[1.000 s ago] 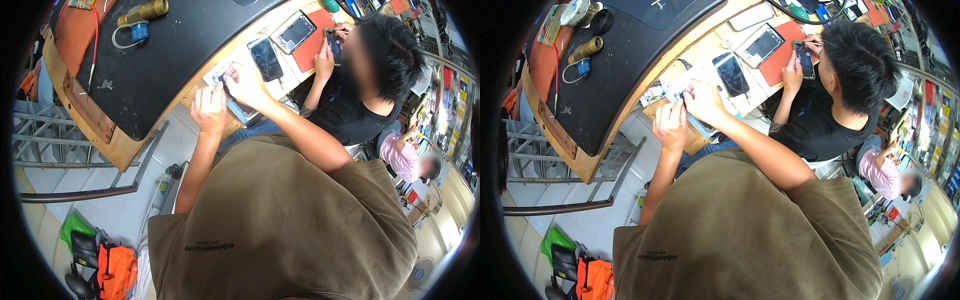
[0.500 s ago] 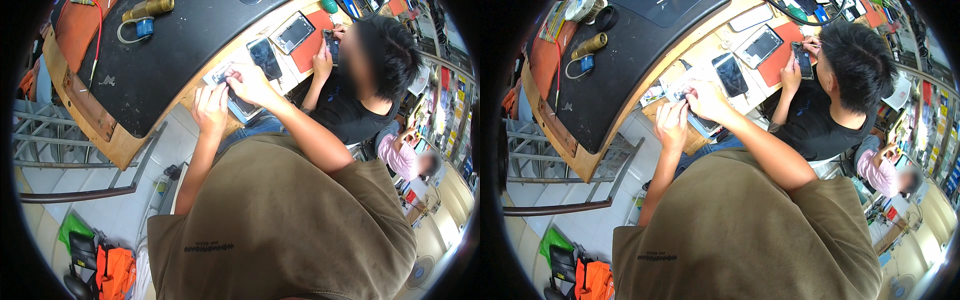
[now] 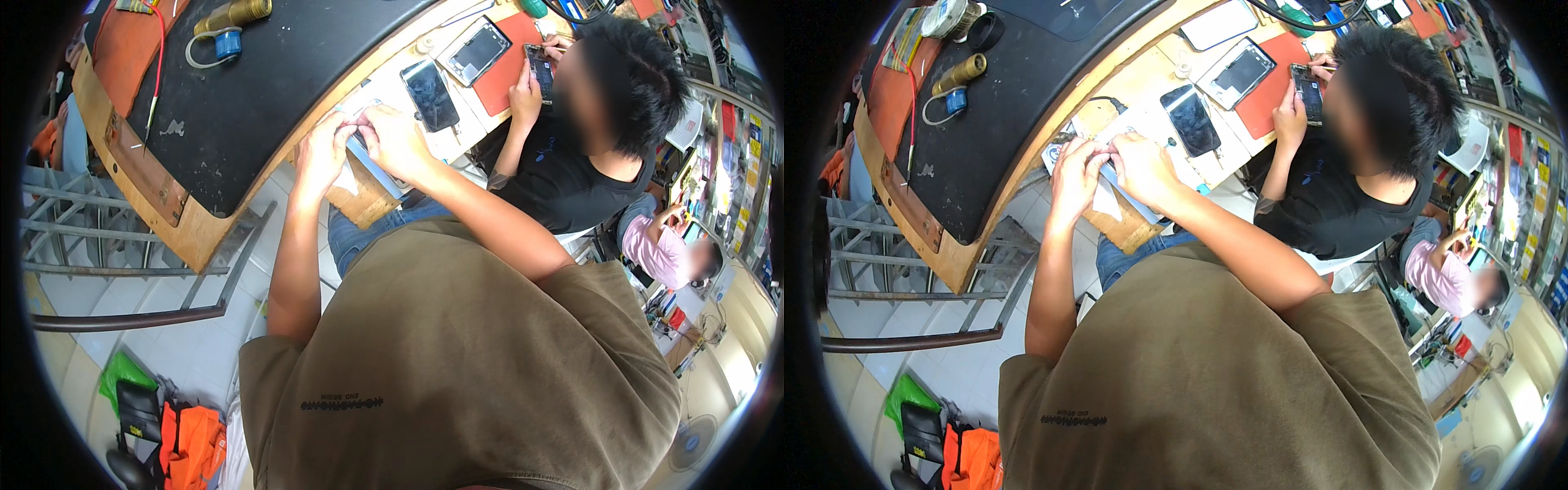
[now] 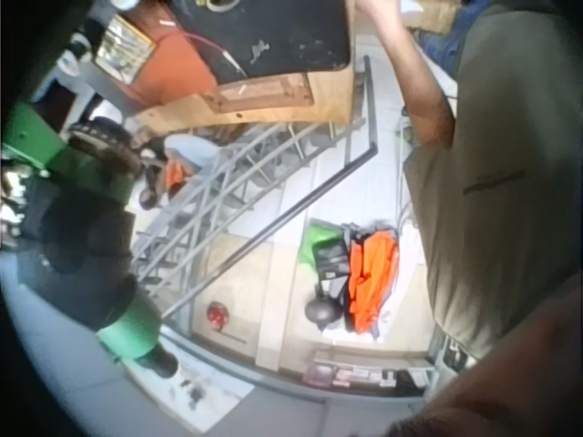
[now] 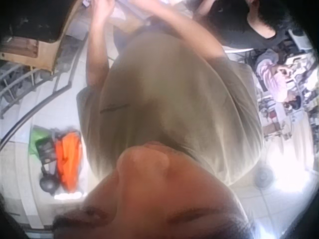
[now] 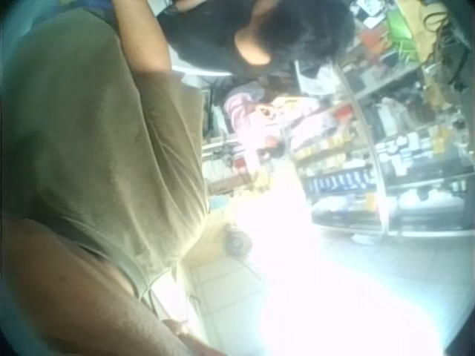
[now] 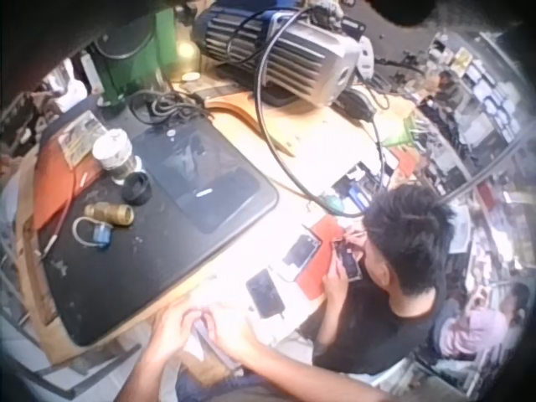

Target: The person handles a smartphone and uses a small tool to work on its internal components at a cluttered workbench. They repeatedly adjust and connect parts while another person works nearby on a separate device.

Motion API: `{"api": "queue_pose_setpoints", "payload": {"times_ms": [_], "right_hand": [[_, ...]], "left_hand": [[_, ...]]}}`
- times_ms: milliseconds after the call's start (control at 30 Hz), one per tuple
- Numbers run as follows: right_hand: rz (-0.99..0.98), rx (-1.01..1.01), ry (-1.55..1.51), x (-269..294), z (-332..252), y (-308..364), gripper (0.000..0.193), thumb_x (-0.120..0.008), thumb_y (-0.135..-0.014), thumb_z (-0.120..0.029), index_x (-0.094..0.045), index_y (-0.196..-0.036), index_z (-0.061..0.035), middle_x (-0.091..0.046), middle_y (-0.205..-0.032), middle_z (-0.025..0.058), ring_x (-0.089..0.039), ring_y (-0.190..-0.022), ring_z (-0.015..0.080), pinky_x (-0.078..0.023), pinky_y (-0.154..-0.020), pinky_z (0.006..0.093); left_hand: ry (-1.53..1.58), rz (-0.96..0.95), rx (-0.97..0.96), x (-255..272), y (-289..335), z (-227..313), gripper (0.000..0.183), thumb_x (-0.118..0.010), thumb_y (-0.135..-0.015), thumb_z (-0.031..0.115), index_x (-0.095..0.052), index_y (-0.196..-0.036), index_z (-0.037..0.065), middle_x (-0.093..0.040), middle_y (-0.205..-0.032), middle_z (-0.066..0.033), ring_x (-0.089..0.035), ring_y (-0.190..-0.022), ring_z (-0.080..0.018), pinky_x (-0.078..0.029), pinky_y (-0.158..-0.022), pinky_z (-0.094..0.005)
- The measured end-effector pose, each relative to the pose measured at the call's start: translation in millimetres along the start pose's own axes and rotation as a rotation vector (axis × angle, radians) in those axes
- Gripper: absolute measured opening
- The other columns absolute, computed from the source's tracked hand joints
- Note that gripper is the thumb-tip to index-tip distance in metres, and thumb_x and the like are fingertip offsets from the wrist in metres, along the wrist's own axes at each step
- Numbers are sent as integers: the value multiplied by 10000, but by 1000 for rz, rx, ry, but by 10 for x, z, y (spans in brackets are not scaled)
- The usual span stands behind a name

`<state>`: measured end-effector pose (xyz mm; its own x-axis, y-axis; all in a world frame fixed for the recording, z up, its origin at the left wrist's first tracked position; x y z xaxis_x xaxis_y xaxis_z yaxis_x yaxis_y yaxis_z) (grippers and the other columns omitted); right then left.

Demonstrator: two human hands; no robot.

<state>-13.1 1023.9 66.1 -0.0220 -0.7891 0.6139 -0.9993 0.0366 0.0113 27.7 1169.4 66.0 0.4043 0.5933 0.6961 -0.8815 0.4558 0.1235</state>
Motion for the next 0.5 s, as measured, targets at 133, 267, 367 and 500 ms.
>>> {"api": "queue_pose_setpoints", "payload": {"times_ms": [133, 267, 367, 500], "right_hand": [[-21, -22, 0, 19, 4, 13, 105, -671, -919, -82, -669, -1004, -20, -718, -957, 171, -708, -878, 375, -565, -778, 458], [-42, -15, -58, 12, 17, 40, 114, -671, -915, -66, -658, -1019, -22, -708, -968, 181, -703, -881, 382, -562, -781, 461], [-49, 3, -24, -21, 12, 57, 128, -673, -910, -51, -652, -1033, -20, -699, -978, 189, -695, -887, 389, -558, -787, 460], [-12, 50, -21, -43, -11, 73, 142, -670, -908, -42, -646, -1046, -16, -693, -998, 196, -685, -898, 399, -551, -799, 463]], "left_hand": [[27, -44, 0, 22, -25, 9, 194, -598, -1007, 180, -699, -1100, 43, -702, -1024, -140, -700, -966, -356, -539, -835, -419], [42, -24, -16, 33, 6, -9, 174, -617, -996, 164, -706, -1076, 38, -702, -1001, -139, -701, -936, -351, -539, -819, -417], [41, 6, -44, 33, 24, -25, 166, -633, -989, 164, -712, -1056, 34, -706, -993, -136, -702, -921, -344, -540, -812, -410], [50, 27, -54, 37, 38, -64, 177, -643, -990, 184, -720, -1057, 38, -716, -995, -139, -706, -918, -338, -539, -809, -412]]}}
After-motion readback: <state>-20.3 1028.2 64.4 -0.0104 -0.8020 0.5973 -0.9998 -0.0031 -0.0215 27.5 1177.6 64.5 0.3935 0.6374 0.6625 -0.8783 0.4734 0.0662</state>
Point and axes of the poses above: each hand's wrist, its own y-axis away from the middle knuckle, its own x-axis out of the back of the hand, z = x × y, the point moved 5 cm from there along -y, towards the middle knuckle
